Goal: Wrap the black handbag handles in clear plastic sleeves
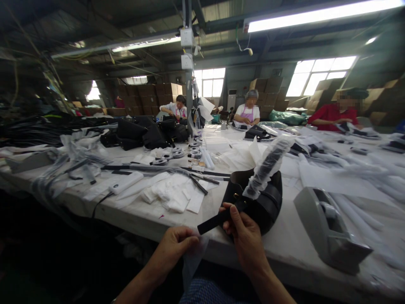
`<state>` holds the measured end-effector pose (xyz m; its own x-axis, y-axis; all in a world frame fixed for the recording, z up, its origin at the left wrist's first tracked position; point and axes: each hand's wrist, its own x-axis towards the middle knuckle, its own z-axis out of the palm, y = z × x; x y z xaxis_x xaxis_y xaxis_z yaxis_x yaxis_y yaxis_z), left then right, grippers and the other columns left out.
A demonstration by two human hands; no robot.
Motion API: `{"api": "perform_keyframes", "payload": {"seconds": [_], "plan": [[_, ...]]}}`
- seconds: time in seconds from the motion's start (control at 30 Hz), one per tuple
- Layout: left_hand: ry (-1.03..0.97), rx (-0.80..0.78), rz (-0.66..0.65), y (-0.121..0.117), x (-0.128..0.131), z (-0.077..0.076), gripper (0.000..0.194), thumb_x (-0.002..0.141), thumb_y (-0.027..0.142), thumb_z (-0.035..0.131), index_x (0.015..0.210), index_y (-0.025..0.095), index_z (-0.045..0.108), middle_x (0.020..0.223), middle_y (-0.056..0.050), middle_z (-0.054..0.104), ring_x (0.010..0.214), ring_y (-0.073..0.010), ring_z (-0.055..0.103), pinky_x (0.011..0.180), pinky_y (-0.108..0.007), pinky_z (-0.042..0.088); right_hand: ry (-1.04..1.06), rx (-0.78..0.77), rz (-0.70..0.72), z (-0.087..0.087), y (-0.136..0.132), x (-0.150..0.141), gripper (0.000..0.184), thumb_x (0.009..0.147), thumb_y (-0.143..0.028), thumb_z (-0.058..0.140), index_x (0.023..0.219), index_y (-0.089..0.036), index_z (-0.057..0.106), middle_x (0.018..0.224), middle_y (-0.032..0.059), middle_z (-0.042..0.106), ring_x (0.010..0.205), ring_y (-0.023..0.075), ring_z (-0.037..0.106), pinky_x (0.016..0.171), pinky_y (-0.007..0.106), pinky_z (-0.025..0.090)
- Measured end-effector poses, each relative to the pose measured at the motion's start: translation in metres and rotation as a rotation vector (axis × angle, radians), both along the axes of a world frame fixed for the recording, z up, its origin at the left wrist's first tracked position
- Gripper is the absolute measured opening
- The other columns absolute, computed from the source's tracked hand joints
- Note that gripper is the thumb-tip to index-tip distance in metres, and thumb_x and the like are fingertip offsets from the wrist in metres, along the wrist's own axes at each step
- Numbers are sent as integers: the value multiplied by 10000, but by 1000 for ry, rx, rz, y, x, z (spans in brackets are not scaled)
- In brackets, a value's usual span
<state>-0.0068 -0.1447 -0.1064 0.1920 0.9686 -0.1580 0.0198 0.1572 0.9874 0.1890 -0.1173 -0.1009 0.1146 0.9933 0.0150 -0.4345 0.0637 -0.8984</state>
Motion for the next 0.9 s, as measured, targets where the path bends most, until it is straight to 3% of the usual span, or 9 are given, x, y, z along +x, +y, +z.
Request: {"api": "perform_keyframes", "payload": {"seconds": [0.37,0.53,0.73,0.9], "plan": [[-1,1,-26,5,6,9,291,773,411,736,810,124,769,699,-46,720,625,-145,592,609,-226,405,-235,-14,65,4,-3,9,470,792,-563,683,995,-149,772,669,48,702,491,87,447,480,223,348],[2,30,-44,16,27,16,305,764,429,745,822,131,777,705,-47,737,628,-157,616,589,-229,414,-381,-67,127,5,-5,14,554,775,-631,653,989,-133,769,476,-22,542,421,90,395,429,225,278],[-159,85,-64,39,69,21,323,752,436,755,857,132,780,828,-80,773,774,-218,691,723,-284,510,-604,-104,81,-3,-19,40,712,829,-749,437,982,-133,758,454,12,595,402,140,518,450,247,394],[-228,144,-37,55,97,25,355,749,446,755,896,124,770,878,-91,767,820,-236,692,714,-294,527,-716,-74,32,2,-28,50,578,844,-665,520,1028,-171,756,462,2,622,407,161,576,459,248,444]]}}
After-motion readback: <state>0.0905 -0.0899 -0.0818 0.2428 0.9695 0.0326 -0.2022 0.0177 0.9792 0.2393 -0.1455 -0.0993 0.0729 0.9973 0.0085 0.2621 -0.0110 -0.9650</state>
